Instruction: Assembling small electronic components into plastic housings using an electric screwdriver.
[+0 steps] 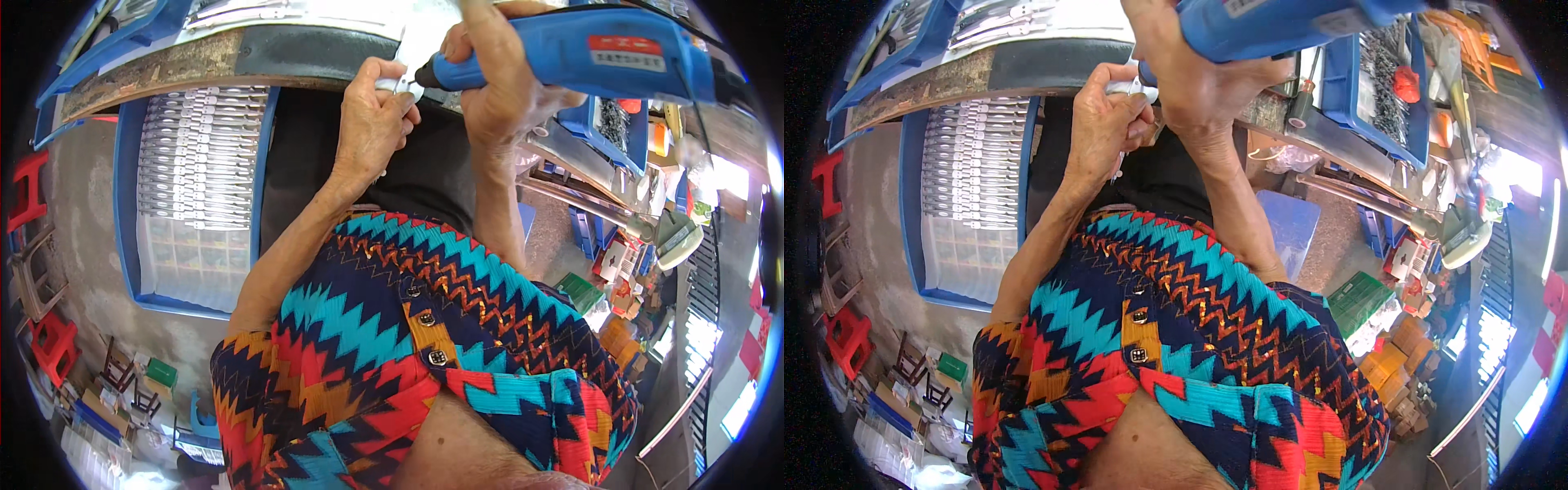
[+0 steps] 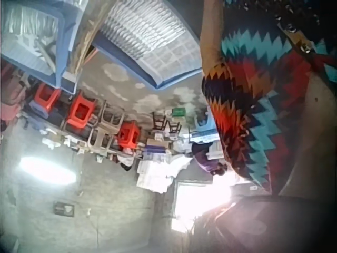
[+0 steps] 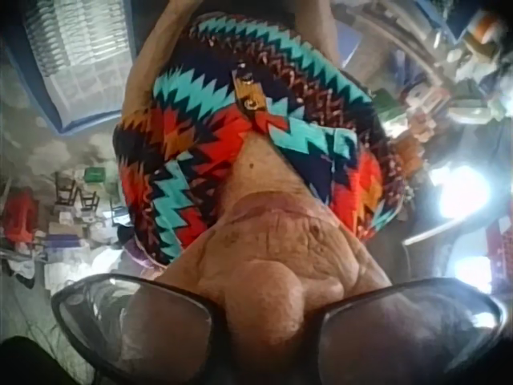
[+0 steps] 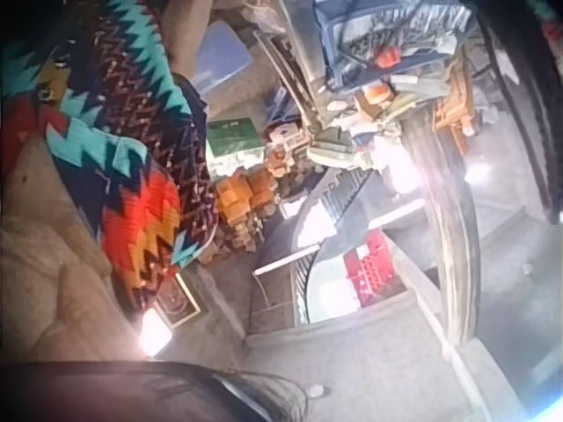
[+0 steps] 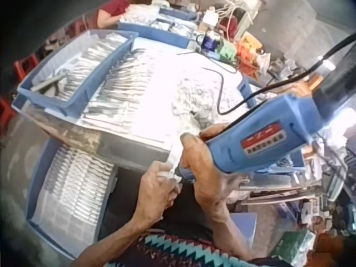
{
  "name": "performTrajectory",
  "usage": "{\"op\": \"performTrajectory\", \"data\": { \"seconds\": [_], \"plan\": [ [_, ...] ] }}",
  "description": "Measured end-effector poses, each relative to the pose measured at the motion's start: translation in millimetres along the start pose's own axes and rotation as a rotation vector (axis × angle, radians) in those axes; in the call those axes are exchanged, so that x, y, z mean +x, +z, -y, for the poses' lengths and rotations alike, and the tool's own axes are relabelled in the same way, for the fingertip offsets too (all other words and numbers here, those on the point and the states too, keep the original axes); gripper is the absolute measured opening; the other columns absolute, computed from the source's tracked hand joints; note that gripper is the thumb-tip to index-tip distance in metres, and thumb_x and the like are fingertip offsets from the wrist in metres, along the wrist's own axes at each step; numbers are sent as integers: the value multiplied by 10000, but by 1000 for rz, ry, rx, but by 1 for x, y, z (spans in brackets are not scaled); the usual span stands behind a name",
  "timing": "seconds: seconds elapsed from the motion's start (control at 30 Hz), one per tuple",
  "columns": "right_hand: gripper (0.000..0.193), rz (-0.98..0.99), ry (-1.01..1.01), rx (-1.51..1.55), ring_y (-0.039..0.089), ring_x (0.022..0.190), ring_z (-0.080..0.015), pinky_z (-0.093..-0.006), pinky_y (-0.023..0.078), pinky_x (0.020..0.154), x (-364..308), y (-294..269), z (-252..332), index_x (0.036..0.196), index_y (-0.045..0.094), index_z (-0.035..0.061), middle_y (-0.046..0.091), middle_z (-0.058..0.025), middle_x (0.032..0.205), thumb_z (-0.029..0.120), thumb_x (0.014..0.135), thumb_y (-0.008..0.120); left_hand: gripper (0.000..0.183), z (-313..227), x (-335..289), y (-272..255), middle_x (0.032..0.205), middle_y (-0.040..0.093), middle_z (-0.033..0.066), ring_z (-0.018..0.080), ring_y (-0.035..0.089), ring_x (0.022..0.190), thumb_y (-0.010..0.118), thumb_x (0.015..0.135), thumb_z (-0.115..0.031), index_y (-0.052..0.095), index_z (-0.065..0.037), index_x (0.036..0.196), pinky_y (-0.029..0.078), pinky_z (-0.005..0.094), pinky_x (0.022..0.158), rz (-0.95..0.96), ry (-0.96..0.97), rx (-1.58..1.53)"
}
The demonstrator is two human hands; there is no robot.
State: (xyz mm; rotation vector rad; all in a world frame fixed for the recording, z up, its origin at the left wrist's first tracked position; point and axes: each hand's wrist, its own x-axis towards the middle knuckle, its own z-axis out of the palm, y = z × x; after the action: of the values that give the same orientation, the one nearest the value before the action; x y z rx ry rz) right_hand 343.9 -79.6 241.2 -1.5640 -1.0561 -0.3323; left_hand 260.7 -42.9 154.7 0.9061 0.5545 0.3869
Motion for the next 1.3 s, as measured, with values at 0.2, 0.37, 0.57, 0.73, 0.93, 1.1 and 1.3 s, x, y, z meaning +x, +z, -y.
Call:
{"op": "performTrajectory", "data": {
  "seconds": [0.2, 0.37, 0.57, 0.73, 0.93, 1.1, 1.3],
  "plan": [
    [171, -81, 459, 303, 509, 497, -103, -231, 398, 458, 12, -2, 13, 815, 521, -22, 538, -42, 569, 1, 723, 663, 268, 3, 2, -1, 635, 544, 85, 45, 390, 463, 501, 829, 47, 415, -2, 1079, 240, 179, 359, -4, 5, 1],
    [184, 39, 414, 181, 516, 497, -102, -223, 395, 457, 9, -6, 7, 835, 523, -9, 547, -39, 576, 11, 723, 668, 281, -1, -1, 2, 628, 537, 79, 42, 380, 458, 502, 825, 43, 416, -6, 1089, 242, 179, 360, -9, 7, 12],
    [172, -105, 494, 369, 520, 487, -110, -226, 405, 463, 13, -6, 16, 823, 536, -8, 561, -49, 592, 17, 718, 671, 283, 3, 1, 1, 632, 543, 85, 44, 383, 441, 502, 820, 43, 409, -8, 1082, 243, 184, 355, -5, -9, 19],
    [194, -135, 466, 442, 533, 487, -133, -237, 416, 465, 15, -7, 24, 843, 540, -18, 569, -79, 605, 21, 709, 676, 277, 3, 0, 1, 639, 547, 91, 45, 390, 444, 498, 823, 45, 405, -1, 1079, 247, 186, 353, -10, 13, 0],
    [181, -146, 467, 513, 535, 480, -147, -245, 419, 457, 15, -4, 23, 827, 542, -23, 557, -84, 592, 22, 708, 671, 266, 3, 0, 1, 644, 549, 92, 45, 394, 453, 499, 835, 34, 401, 3, 1080, 251, 184, 356, -8, 24, 20],
    [171, -128, 448, 481, 533, 476, -148, -245, 417, 457, 12, -3, 11, 828, 540, -22, 552, -80, 588, 22, 716, 661, 263, 2, 0, 1, 645, 548, 91, 45, 398, 464, 505, 842, 24, 401, -1, 1082, 250, 180, 358, -11, 12, 16],
    [164, -141, 333, 478, 533, 466, -150, -249, 424, 457, 15, -2, 11, 818, 546, -25, 558, -84, 590, 27, 708, 655, 252, 4, 0, -1, 647, 549, 88, 44, 397, 467, 512, 849, 9, 405, -8, 1076, 248, 175, 361, 2, 21, 23]
  ]
}}
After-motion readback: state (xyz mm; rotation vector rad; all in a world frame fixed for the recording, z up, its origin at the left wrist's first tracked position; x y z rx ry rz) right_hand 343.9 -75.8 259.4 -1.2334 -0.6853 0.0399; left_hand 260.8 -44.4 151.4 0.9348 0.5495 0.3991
